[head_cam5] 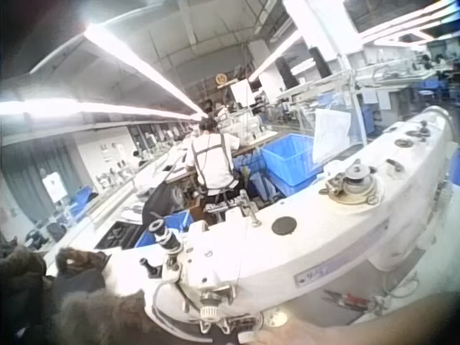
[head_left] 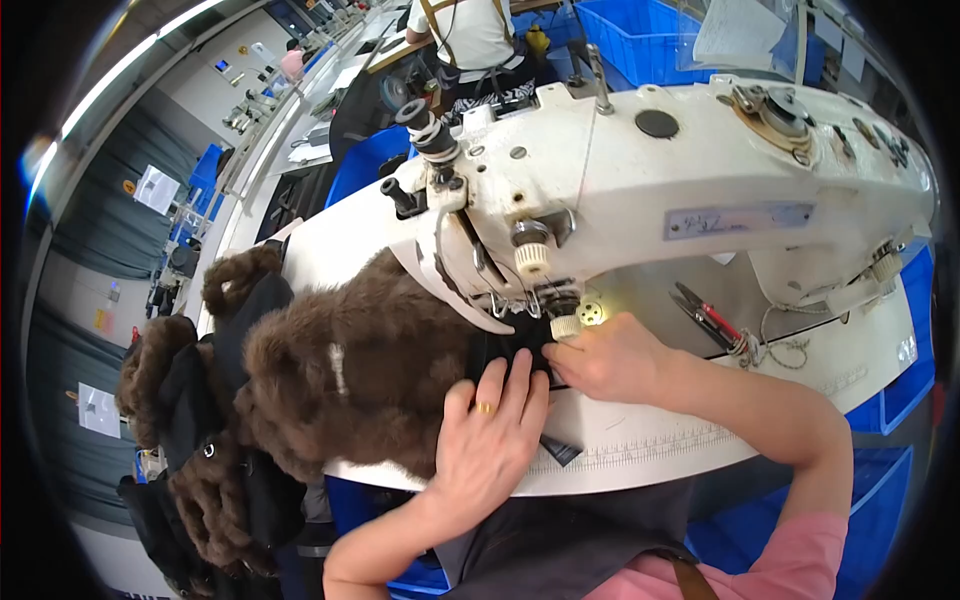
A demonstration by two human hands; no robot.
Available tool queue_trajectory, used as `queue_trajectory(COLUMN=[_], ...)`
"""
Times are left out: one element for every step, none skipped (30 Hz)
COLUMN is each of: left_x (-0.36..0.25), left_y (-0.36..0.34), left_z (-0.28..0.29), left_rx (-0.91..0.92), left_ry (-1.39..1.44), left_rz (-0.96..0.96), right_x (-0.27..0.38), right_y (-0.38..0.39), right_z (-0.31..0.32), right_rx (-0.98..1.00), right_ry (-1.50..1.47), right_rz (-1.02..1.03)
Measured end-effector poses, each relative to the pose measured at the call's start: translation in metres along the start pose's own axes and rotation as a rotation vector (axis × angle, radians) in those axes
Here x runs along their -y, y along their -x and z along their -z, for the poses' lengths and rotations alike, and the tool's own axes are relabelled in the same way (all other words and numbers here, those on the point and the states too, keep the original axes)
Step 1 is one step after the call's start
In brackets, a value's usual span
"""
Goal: Using an industrial sewing machine to assemble a leather item with fur lining.
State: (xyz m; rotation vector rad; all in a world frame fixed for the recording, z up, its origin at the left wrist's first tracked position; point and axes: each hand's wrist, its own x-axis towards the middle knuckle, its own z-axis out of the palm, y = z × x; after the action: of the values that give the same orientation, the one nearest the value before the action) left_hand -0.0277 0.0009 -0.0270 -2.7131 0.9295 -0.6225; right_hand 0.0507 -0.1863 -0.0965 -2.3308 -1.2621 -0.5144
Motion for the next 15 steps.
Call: queue_trajectory(left_x=[-0.003,-0.005,-0.005,-0.006,-0.007,-0.007,-0.007,-0.009,-0.009,-0.011,-0.012,-0.014,-0.015,-0.015,-0.016], left_y=[0.007,0.013,0.015,0.016,0.017,0.017,0.018,0.019,0.019,0.019,0.019,0.018,0.017,0.016,0.015], left_z=[-0.002,-0.004,-0.006,-0.012,-0.019,-0.024,-0.030,-0.035,-0.038,-0.037,-0.035,-0.033,-0.031,-0.029,-0.027], left_rx=[-0.008,-0.019,-0.029,-0.031,-0.100,-0.167,-0.171,-0.211,-0.251,-0.248,-0.225,-0.202,-0.196,-0.191,-0.186], left_ry=[0.006,-0.076,-0.159,-0.149,-0.196,-0.245,-0.236,-0.235,-0.235,-0.230,-0.213,-0.197,-0.195,-0.196,-0.198], left_rz=[0.011,0.022,0.032,0.044,0.040,0.036,0.040,0.053,0.064,0.068,0.081,0.094,0.093,0.103,0.113], right_x=[0.003,0.006,0.009,0.010,0.009,0.009,0.009,0.009,0.009,0.009,0.010,0.010,0.010,0.009,0.008], right_y=[0.000,0.000,0.000,0.000,0.001,0.001,0.002,0.002,0.002,0.002,0.002,0.003,0.003,0.003,0.003], right_z=[0.001,0.004,0.009,0.010,0.011,0.012,0.011,0.011,0.011,0.011,0.013,0.014,0.014,0.014,0.014], right_rx=[-0.034,-0.069,-0.032,-0.017,0.011,0.037,0.046,0.031,0.014,0.020,0.045,0.069,0.071,0.036,0.001], right_ry=[-0.005,-0.011,0.021,0.023,0.024,0.025,0.030,0.028,0.026,0.024,0.014,0.003,-0.002,0.027,0.056], right_rz=[0.021,0.040,0.030,0.034,0.025,0.016,0.015,0.012,0.008,0.007,-0.008,-0.025,-0.027,0.009,0.046])
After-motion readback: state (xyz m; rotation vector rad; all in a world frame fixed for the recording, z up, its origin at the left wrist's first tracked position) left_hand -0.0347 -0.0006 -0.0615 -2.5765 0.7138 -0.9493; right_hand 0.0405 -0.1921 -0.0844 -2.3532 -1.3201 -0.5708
